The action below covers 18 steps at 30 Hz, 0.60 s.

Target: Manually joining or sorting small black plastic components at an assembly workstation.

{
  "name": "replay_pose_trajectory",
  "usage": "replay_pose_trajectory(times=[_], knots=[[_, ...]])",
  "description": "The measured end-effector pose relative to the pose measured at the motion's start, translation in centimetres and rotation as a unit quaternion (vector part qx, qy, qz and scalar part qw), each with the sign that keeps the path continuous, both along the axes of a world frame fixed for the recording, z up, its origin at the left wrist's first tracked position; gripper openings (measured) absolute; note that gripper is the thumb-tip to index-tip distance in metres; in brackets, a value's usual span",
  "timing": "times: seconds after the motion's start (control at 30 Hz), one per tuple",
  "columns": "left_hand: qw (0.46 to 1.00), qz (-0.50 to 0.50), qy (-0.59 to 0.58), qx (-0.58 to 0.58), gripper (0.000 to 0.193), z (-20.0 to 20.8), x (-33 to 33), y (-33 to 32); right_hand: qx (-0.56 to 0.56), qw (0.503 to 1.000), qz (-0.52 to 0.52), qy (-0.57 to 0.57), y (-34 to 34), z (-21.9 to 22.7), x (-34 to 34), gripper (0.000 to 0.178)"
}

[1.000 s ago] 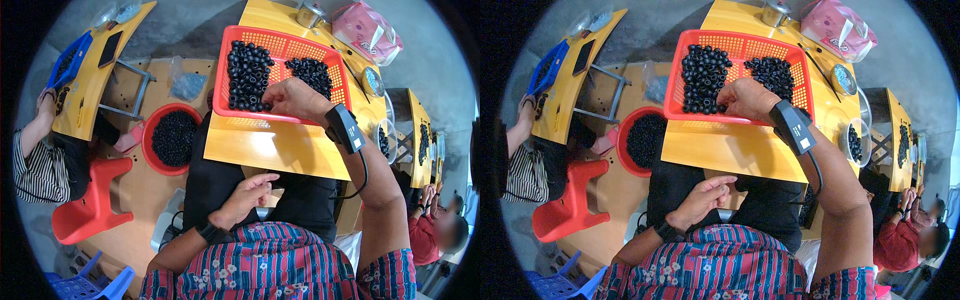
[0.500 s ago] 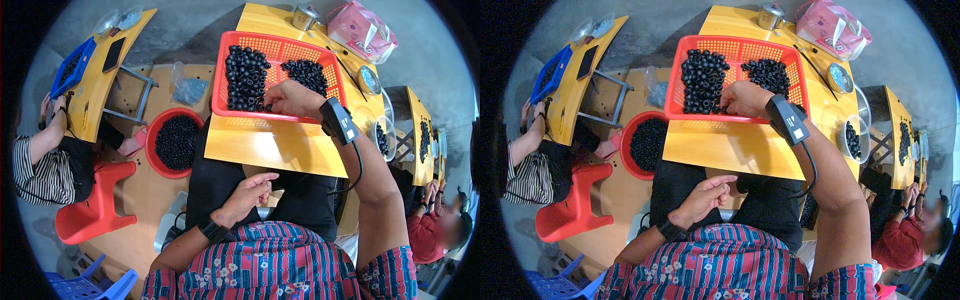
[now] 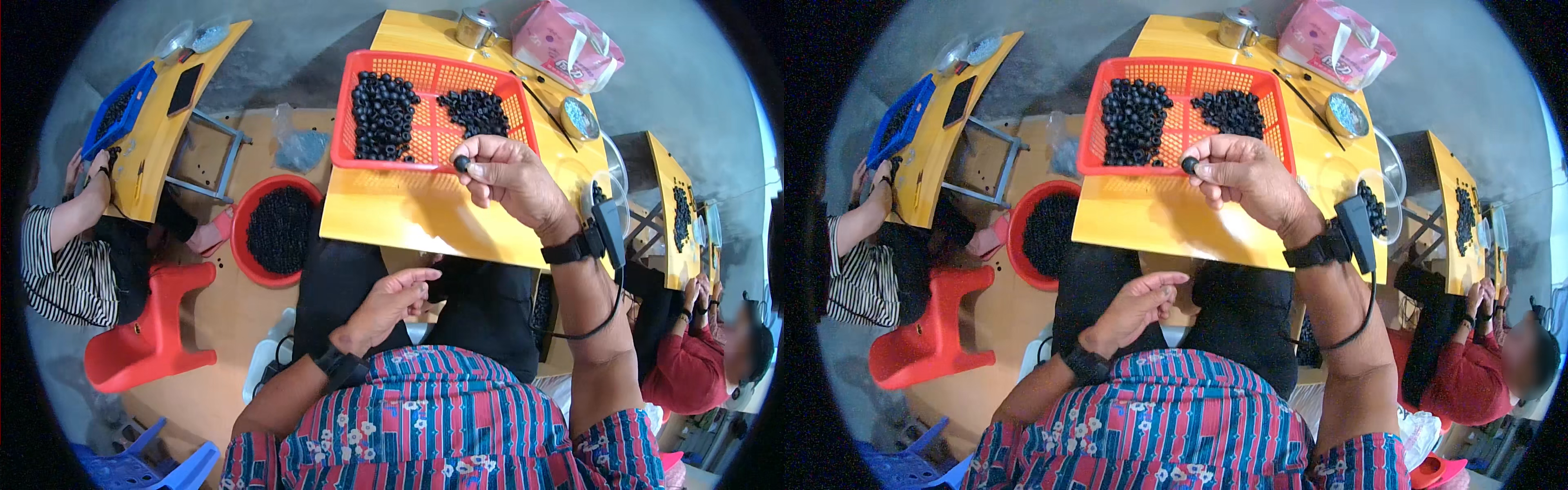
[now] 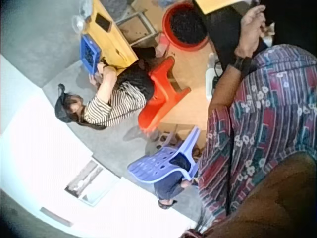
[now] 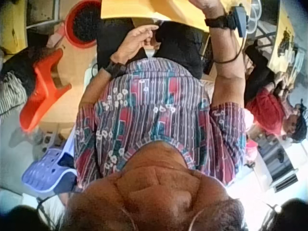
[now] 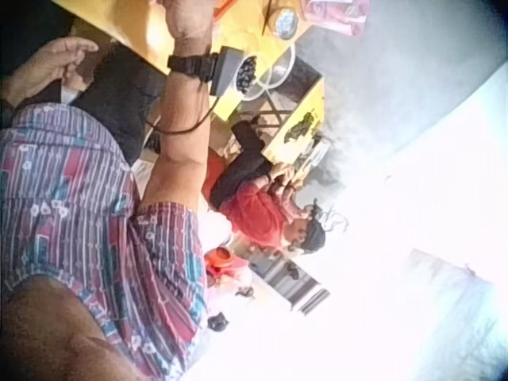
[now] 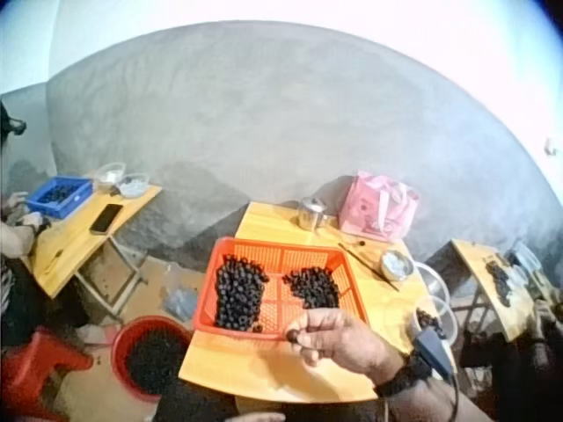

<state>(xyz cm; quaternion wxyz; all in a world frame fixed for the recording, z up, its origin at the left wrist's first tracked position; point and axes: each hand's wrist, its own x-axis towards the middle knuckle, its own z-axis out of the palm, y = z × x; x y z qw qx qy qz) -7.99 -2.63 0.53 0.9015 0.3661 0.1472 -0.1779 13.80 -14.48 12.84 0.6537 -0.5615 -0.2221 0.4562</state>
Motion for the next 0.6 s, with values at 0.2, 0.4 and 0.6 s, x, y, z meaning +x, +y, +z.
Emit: replay_pose_trajectory(times=[0.2, 0.4, 0.6], knots=[[0.993, 0.051, -0.093, 0.046, 0.024, 0.9, -0.1, -0.6, -0.004, 0.999, -0.044, 0.003, -3.0, -1.6, -6.8, 0.014], [0.983, 0.077, -0.095, 0.136, 0.021, 2.0, -0.3, -0.9, -0.080, 0.927, 0.000, -0.365, -4.5, -3.4, -10.7, 0.013], [0.984, 0.041, -0.078, 0.158, 0.017, 2.0, -0.6, -1.2, -0.160, 0.800, 0.047, -0.576, -4.6, -3.9, -12.8, 0.016]])
